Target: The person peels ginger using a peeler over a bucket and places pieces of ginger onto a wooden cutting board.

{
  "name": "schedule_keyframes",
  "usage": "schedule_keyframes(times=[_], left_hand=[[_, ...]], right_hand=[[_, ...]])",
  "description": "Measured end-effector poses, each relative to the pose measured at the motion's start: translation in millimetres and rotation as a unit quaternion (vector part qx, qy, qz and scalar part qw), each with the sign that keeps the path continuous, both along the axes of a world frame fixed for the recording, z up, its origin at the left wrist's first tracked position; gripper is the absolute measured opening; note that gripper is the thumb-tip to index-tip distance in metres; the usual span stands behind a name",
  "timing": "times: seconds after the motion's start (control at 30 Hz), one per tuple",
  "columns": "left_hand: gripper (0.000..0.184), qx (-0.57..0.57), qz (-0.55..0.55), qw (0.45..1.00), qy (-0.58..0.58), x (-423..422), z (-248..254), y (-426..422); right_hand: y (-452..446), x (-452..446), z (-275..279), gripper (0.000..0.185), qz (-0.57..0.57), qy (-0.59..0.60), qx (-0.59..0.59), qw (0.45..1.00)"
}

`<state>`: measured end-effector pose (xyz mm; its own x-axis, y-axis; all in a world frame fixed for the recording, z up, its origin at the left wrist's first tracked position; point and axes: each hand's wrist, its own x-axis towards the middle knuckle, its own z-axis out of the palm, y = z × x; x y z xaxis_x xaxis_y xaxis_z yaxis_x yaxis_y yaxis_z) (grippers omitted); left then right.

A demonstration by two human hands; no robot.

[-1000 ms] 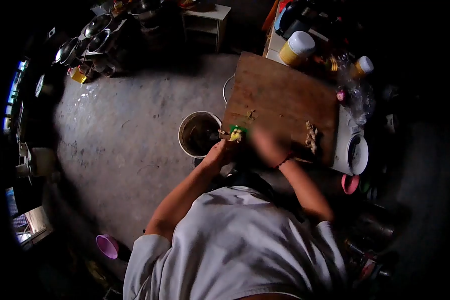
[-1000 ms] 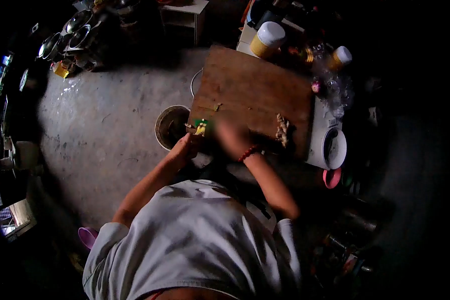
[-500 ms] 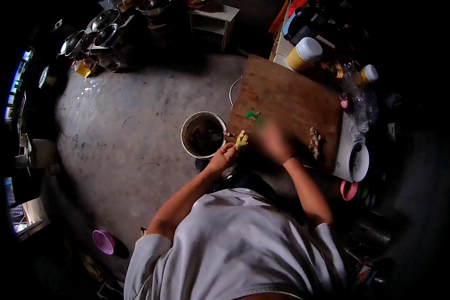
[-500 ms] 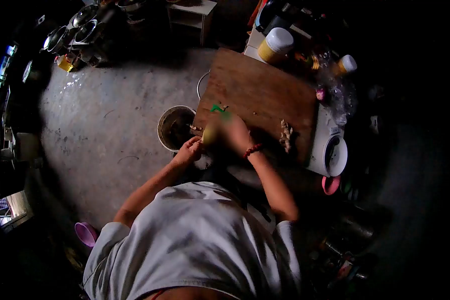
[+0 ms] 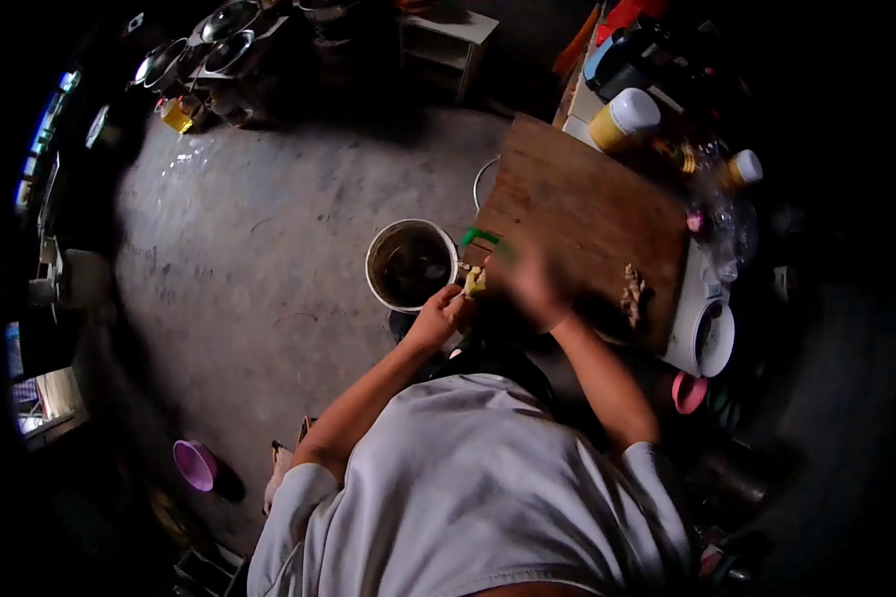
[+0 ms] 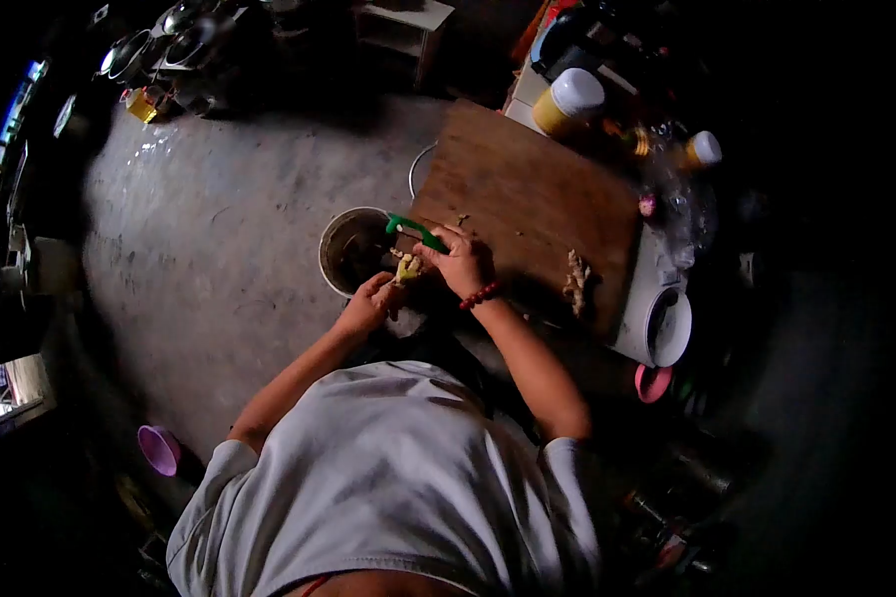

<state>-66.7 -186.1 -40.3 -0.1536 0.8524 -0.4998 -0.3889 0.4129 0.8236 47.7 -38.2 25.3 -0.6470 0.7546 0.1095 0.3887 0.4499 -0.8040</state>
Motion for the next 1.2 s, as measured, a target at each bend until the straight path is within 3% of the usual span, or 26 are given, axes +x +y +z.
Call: schedule_keyframes(times=[0.07, 0.13, 0.2, 0.23, 0.27, 0.33, 0.37, 0.4, 0.47, 0.5, 0.53, 0.6, 0.63, 0.67, 0.7, 0.73, 0.8, 0.83, 0.9, 0.93, 1.0, 1.1, 1.2], left_hand=[[0.025, 0.002, 0.083, 0.994, -0.066, -7.8, -6.2, -8.5], [0.026, -0.019, 0.102, 0.990, -0.094, -20.3, 9.6, -17.6], [0.024, -0.063, 0.214, 0.941, -0.253, -30.1, 35.1, -24.9], [0.024, -0.029, 0.220, 0.917, -0.330, -38.4, 20.4, -32.6], [0.024, -0.028, 0.227, 0.916, -0.329, -45.2, 18.5, -40.1], [0.023, 0.055, 0.139, 0.884, -0.443, -56.4, 27.8, -47.6], [0.021, 0.047, 0.152, 0.847, -0.508, -56.5, 18.2, -47.9], [0.021, 0.047, 0.154, 0.846, -0.508, -54.7, 22.6, -47.8], [0.023, 0.053, 0.135, 0.768, -0.624, -47.9, 35.0, -44.1], [0.028, 0.117, 0.080, 0.743, -0.654, -43.7, 38.8, -39.6], [0.028, 0.118, 0.079, 0.742, -0.656, -41.6, 43.9, -36.7], [0.034, 0.004, 0.115, 0.780, -0.615, -34.3, 60.5, -28.0], [0.039, 0.085, 0.090, 0.812, -0.570, -26.0, 52.0, -22.8], [0.039, 0.084, 0.086, 0.812, -0.572, -21.0, 45.0, -20.5], [0.040, 0.080, 0.108, 0.844, -0.519, -18.8, 54.9, -15.5], [0.041, 0.077, 0.130, 0.873, -0.463, -18.0, 60.4, -10.9], [0.037, 0.097, 0.090, 0.866, -0.482, -13.7, 37.5, -2.0], [0.034, 0.101, 0.075, 0.895, -0.429, -8.1, 29.3, 1.5], [0.031, 0.104, 0.055, 0.920, -0.375, 1.7, 22.3, 8.6], [0.027, 0.090, 0.053, 0.927, -0.359, 5.7, 24.0, 13.4], [0.024, 0.076, 0.047, 0.935, -0.343, 9.5, 18.6, 22.3], [0.026, 0.113, 0.014, 0.934, -0.339, 15.7, 3.2, 33.0], [0.022, 0.076, 0.026, 0.945, -0.317, 14.1, 1.4, 34.9]], right_hand=[[-0.2, -7.3, -3.6, 0.023, 0.006, -0.046, 0.034, 0.998], [0.6, -17.8, -25.9, 0.020, 0.011, 0.048, -0.157, 0.986], [-4.4, -27.9, -23.0, 0.021, 0.054, 0.060, -0.220, 0.972], [-8.6, -33.4, -18.7, 0.023, 0.089, 0.070, -0.283, 0.952], [-13.2, -37.2, -17.3, 0.023, 0.096, 0.069, -0.285, 0.951], [-19.9, -44.3, -15.5, 0.022, 0.107, 0.062, -0.224, 0.967], [-19.4, -45.1, -28.5, 0.027, 0.122, 0.048, -0.204, 0.970], [-21.3, -47.1, -20.0, 0.027, 0.124, 0.046, -0.205, 0.970], [-24.0, -49.1, 0.9, 0.026, 0.151, 0.024, -0.367, 0.918], [-25.0, -49.2, 5.1, 0.026, 0.156, 0.014, -0.418, 0.895], [-26.7, -49.0, 3.3, 0.027, 0.152, 0.040, -0.404, 0.901], [-24.7, -45.3, -4.3, 0.029, 0.145, 0.064, -0.387, 0.908], [-20.5, -41.1, -13.4, 0.031, 0.110, 0.038, -0.372, 0.921], [-15.6, -35.2, -23.4, 0.033, 0.073, 0.012, -0.357, 0.931], [-9.2, -32.5, -22.4, 0.038, 0.092, -0.040, -0.251, 0.963], [-7.3, -27.8, -21.3, 0.038, 0.087, -0.040, -0.250, 0.964], [-4.2, -19.1, -13.4, 0.039, 0.060, -0.104, -0.188, 0.975], [-5.9, -15.7, -11.5, 0.039, 0.053, -0.105, -0.187, 0.975], [-12.2, -9.2, -10.3, 0.038, -0.010, -0.001, -0.046, 0.999], [-12.3, -1.9, -17.4, 0.038, -0.016, -0.001, -0.045, 0.999], [-9.9, 15.2, -38.6, 0.028, -0.066, 0.022, 0.099, 0.993], [-14.2, 45.1, -37.6, 0.017, 0.004, -0.052, 0.006, 0.999], [-21.7, 57.1, -33.4, 0.013, 0.063, -0.083, 0.023, 0.994]])
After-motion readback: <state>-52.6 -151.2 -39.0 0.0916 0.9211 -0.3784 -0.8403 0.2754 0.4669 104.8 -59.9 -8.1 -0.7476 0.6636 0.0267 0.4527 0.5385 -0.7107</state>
